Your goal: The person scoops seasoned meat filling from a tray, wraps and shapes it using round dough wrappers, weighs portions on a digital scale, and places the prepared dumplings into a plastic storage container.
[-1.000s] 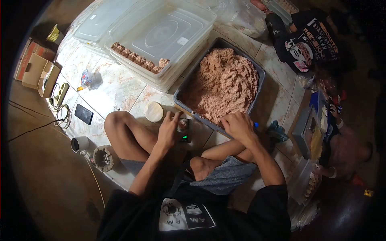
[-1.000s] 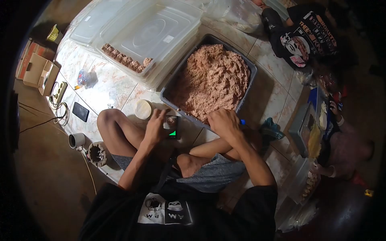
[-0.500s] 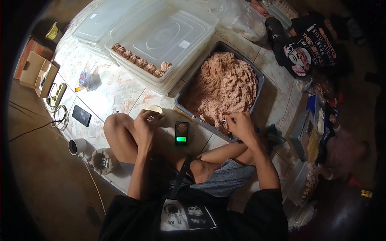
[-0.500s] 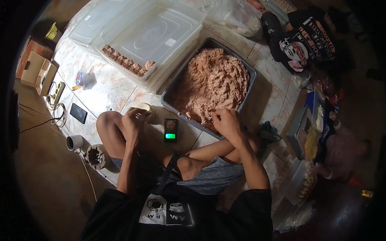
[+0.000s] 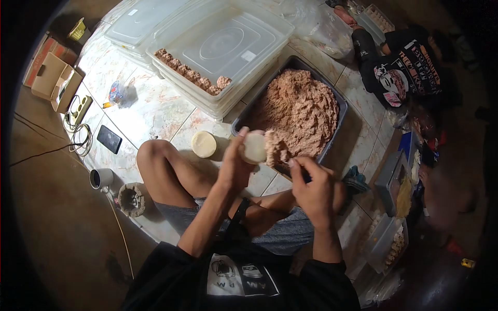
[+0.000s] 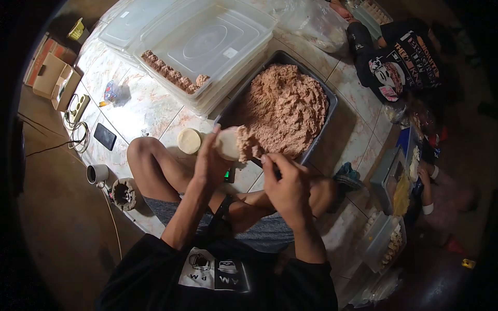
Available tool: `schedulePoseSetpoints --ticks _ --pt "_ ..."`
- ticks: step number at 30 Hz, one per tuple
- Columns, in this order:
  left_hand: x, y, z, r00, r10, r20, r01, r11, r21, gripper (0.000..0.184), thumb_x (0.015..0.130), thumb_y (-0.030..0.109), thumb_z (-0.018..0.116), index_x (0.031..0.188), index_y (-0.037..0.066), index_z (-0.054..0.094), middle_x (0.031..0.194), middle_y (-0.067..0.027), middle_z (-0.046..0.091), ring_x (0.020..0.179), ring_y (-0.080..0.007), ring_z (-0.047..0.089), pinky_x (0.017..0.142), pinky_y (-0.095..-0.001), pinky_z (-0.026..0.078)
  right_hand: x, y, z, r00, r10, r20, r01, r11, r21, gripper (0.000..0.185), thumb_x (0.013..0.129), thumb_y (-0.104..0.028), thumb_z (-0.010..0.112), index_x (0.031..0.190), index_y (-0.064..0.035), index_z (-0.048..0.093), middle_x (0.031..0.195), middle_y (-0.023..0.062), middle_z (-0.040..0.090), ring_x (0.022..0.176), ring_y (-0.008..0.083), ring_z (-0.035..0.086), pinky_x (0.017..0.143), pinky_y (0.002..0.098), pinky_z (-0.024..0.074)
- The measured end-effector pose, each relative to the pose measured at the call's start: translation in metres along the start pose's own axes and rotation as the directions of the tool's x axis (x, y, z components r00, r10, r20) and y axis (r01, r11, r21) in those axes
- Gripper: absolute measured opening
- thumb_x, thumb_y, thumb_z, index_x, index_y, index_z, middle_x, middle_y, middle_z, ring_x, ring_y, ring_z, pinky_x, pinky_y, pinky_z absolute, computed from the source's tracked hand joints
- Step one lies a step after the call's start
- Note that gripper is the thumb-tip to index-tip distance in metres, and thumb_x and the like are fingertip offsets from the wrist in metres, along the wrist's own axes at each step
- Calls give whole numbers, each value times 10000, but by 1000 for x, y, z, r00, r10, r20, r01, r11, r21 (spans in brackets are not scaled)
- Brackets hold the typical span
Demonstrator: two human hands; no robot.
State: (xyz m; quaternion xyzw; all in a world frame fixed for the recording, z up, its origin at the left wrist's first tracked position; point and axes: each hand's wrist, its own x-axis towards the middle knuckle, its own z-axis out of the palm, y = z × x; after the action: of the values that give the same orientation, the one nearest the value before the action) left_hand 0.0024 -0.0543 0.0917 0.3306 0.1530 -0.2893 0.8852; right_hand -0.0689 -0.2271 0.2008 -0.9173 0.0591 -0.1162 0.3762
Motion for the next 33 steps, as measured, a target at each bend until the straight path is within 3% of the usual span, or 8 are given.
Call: schedulePoseSetpoints --ticks 1,4,14,17,23,28,31,33 --pt "-7 -5 24 997 -6 81 19 985 -172 470 1079 476 635 1262 45 679 1135 -100 765 1060 -173 721 899 -363 590 -2 1 10 999 -50 -1 50 998 27 134 1005 -123 721 971 6 739 875 210 751 795 392 754 683 440 574" --pt "-9 -21 28 996 47 74 -49 998 38 233 1045 185 750 1178 3 690 1094 -84 754 971 -173 724 895 -336 592 -6 25 27 988 -114 106 125 987 -101 174 1008 -100 674 862 -5 674 802 207 701 748 436 700 670 511 546" --pt "-7 -9 7 994 110 -22 -107 988 109 449 1095 481 626 1263 66 665 1136 -98 738 978 -194 745 768 -304 600 -15 30 -2 983 167 69 -169 985 20 176 1064 -153 671 997 5 709 832 214 721 705 353 717 652 386 536" --pt "-12 3 33 988 75 -136 -84 994 -66 561 1039 584 683 1273 74 691 1110 -38 758 794 -79 695 536 -217 457 -17 14 -6 983 184 -13 -177 963 202 141 1077 -140 653 1096 -2 670 890 181 722 761 285 710 719 367 549" --pt "24 -27 -6 995 96 -39 -87 978 189 402 1040 266 713 1364 35 651 1192 -86 744 1016 -169 720 829 -303 586 -10 61 5 975 209 -79 -203 976 77 123 1084 -98 636 1155 0 620 915 126 698 867 218 698 793 354 546" --pt "19 -28 -26 977 162 135 -202 904 377 374 1035 63 673 1400 -6 633 1252 -82 748 1132 -140 704 1027 -297 559 -21 37 -17 977 191 98 -210 941 267 99 1052 -72 693 1043 21 663 872 57 691 803 66 623 720 275 508" --pt "3 -27 -19 964 127 233 -221 869 443 365 1054 50 649 1414 -6 625 1241 -67 741 1162 -107 692 966 -253 544 -18 34 -16 957 101 271 -211 886 413 100 1049 -74 700 1039 19 665 883 47 698 817 62 617 737 282 516" --pt "-2 -28 -18 992 41 120 -98 851 516 475 1010 -62 627 1482 -26 582 1334 -100 695 1234 -178 653 1074 -336 539 -9 39 -13 910 98 402 -279 863 421 114 1045 -83 712 1015 18 670 897 37 710 836 59 622 760 290 527"
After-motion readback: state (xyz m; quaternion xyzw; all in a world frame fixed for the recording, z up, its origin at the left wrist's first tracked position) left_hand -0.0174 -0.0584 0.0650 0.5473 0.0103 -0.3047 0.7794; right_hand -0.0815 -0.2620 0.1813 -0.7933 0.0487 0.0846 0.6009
